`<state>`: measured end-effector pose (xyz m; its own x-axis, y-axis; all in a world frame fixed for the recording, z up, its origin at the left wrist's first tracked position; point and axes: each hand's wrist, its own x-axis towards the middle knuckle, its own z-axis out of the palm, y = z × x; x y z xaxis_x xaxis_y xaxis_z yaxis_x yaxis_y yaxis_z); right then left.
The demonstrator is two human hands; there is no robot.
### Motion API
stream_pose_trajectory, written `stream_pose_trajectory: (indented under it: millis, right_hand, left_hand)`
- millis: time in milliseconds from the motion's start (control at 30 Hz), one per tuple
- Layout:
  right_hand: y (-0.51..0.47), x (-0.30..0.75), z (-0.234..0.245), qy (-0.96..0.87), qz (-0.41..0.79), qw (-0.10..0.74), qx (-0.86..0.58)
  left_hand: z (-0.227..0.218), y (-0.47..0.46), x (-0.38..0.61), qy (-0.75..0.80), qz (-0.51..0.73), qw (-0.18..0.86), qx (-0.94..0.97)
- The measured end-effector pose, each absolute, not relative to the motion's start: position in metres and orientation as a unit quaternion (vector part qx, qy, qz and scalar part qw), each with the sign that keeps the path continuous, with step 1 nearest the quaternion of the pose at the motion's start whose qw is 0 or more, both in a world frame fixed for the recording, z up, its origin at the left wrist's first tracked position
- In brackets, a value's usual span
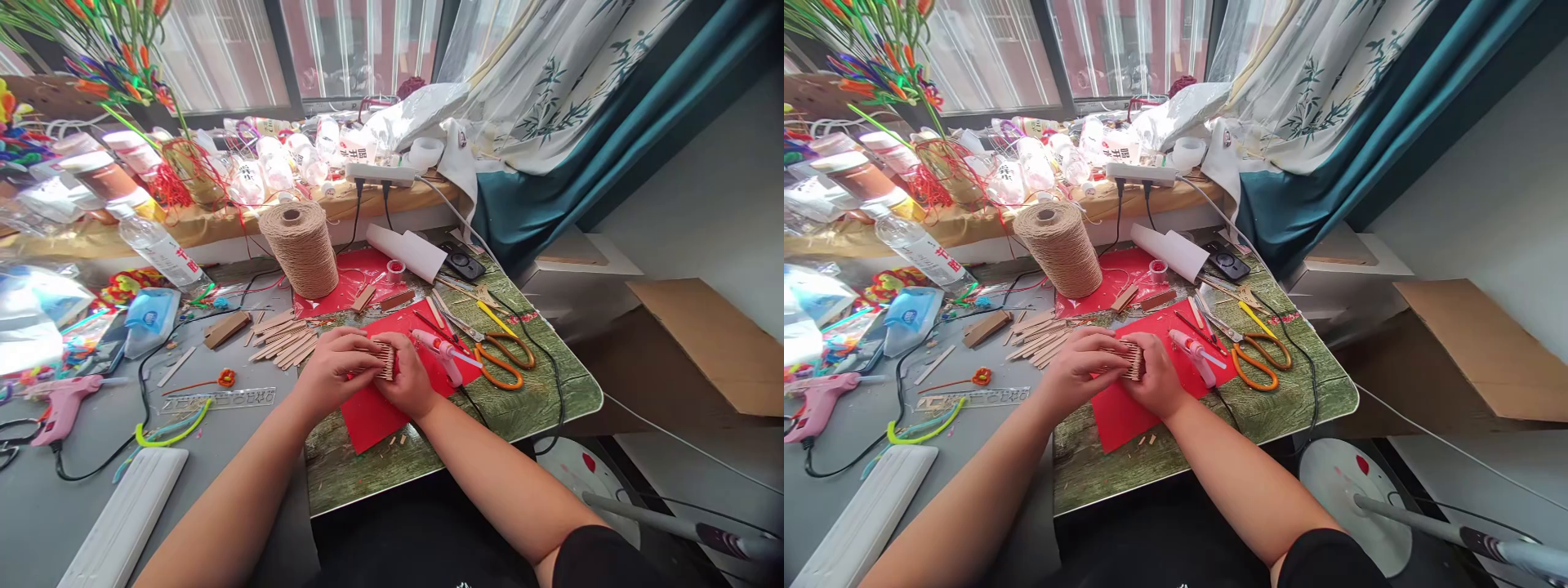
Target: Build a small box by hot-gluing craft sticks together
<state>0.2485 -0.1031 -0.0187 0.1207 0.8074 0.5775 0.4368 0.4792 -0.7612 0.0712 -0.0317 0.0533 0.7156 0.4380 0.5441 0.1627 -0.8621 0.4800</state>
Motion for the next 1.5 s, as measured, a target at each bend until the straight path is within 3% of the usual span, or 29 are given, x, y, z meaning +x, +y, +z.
stream_pose_trajectory:
  millis: [267, 400, 600, 867, 933, 1100, 1200, 1400, 1500]
  right_hand:
    - [-0.101, 0.248, -0.022, -0.638, 0.184, 0.569, -0.486]
    - [-0.100, 0.249, -0.022, -0.632, 0.197, 0.576, -0.480]
    - [-0.103, 0.248, -0.019, -0.619, 0.198, 0.569, -0.504]
    - [-0.102, 0.248, -0.022, -0.626, 0.224, 0.570, -0.483]
    - [-0.101, 0.247, -0.022, -0.622, 0.233, 0.572, -0.482]
    - [-0.104, 0.246, -0.020, -0.629, 0.301, 0.571, -0.433]
    - [-0.106, 0.247, -0.015, -0.648, 0.306, 0.570, -0.402]
    - [-0.108, 0.247, -0.005, -0.663, 0.243, 0.570, -0.419]
    - [-0.109, 0.245, -0.004, -0.682, 0.265, 0.558, -0.391]
  left_hand:
    - [0.054, -0.040, 0.070, 0.176, 0.289, 0.162, 0.927]
    - [0.056, -0.037, 0.068, 0.166, 0.292, 0.226, 0.914]
    - [0.054, -0.026, 0.060, 0.192, 0.392, 0.318, 0.842]
    - [0.053, -0.021, 0.053, 0.202, 0.255, 0.213, 0.921]
    - [0.045, -0.014, 0.048, 0.241, 0.241, 0.267, 0.901]
    - [0.022, 0.010, 0.035, 0.264, 0.286, 0.541, 0.746]
    - [0.019, 0.018, 0.029, 0.239, 0.298, 0.616, 0.689]
    - [0.026, 0.012, 0.028, 0.230, 0.277, 0.612, 0.704]
    - [0.031, 0.007, 0.029, 0.240, 0.312, 0.534, 0.748]
